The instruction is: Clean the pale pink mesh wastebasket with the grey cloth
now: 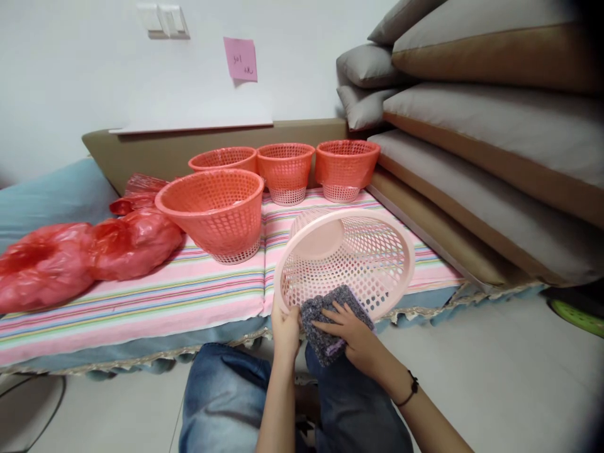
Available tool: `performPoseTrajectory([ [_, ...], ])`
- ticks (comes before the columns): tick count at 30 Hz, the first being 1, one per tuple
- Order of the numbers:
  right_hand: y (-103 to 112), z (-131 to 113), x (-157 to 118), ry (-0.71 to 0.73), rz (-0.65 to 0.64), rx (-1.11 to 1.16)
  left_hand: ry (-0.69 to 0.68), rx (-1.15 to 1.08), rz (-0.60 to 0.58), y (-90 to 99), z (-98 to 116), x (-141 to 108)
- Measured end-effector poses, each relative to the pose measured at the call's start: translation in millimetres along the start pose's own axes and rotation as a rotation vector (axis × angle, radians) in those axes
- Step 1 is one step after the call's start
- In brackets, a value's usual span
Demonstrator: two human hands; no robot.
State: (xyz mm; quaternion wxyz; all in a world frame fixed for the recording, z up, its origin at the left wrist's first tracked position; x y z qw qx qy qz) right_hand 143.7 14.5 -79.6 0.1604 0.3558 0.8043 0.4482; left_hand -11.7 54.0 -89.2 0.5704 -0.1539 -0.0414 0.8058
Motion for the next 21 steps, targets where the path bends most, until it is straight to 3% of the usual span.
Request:
performPoseTrajectory([
  [7, -3, -9, -10, 0.002, -0.016, -0.043, 0.027, -0.001, 0.044, 6.5, -9, 3],
  [12, -1, -6, -18, -0.115, -0.015, -0.137, 0.042, -0.015, 0.048, 6.3, -6, 1],
  [17, 24, 14, -37, -0.241, -0.009, -0.237, -0.038, 0.045, 0.016, 3.2, 21, -3],
  [21, 40, 18, -46, -0.243, -0.047, -0.269, -0.119, 0.141, -0.065, 1.1, 49, -2],
])
Point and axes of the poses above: each hand's wrist, its own x-axis towards the middle knuckle, its own y-axis out of the back of the hand, z = x × y, the point moved 8 cm from there along x, towards the middle knuckle, and after that the axes turned 14 degrees about y, right-handed, at the moved point
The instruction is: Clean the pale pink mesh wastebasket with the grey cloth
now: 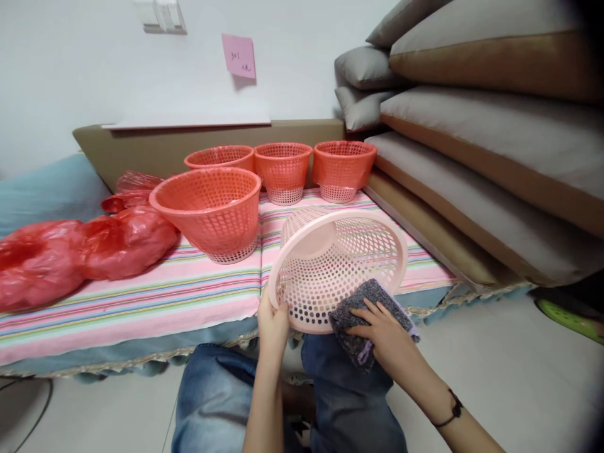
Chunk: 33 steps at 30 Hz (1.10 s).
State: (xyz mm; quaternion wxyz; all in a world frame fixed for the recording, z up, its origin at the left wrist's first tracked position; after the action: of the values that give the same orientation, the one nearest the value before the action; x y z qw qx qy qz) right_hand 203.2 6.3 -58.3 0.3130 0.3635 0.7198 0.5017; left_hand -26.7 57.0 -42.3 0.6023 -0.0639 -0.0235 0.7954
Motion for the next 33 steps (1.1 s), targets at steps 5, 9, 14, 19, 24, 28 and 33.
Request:
performPoseTrajectory([
  [5, 8, -10, 4, 0.084, 0.053, 0.128, -0.06, 0.113, 0.08, 7.6, 11, -3],
  [9, 45, -19, 26, 0.238, 0.34, 0.318, 0.061, 0.042, 0.133, 4.2, -19, -10],
  [14, 99, -6, 94, 0.257, 0.668, 0.142, 0.076, -0.117, -0.022, -15.4, -44, -12],
  [19, 54, 26, 185, 0.032, 0.386, -0.048, 0.088, -0.124, -0.001, -11.0, -60, -5],
  [24, -7, 40, 214, -0.019, 0.231, 0.003, 0.069, -0.105, 0.003, -8.4, -63, 0],
  [28, -16, 50, 219, -0.021, 0.167, 0.019, 0.045, -0.066, 0.003, -12.7, -46, -4],
  [33, -9, 52, 220, -0.001, 0.134, 0.073, 0.031, -0.044, -0.002, -16.9, -31, -9],
])
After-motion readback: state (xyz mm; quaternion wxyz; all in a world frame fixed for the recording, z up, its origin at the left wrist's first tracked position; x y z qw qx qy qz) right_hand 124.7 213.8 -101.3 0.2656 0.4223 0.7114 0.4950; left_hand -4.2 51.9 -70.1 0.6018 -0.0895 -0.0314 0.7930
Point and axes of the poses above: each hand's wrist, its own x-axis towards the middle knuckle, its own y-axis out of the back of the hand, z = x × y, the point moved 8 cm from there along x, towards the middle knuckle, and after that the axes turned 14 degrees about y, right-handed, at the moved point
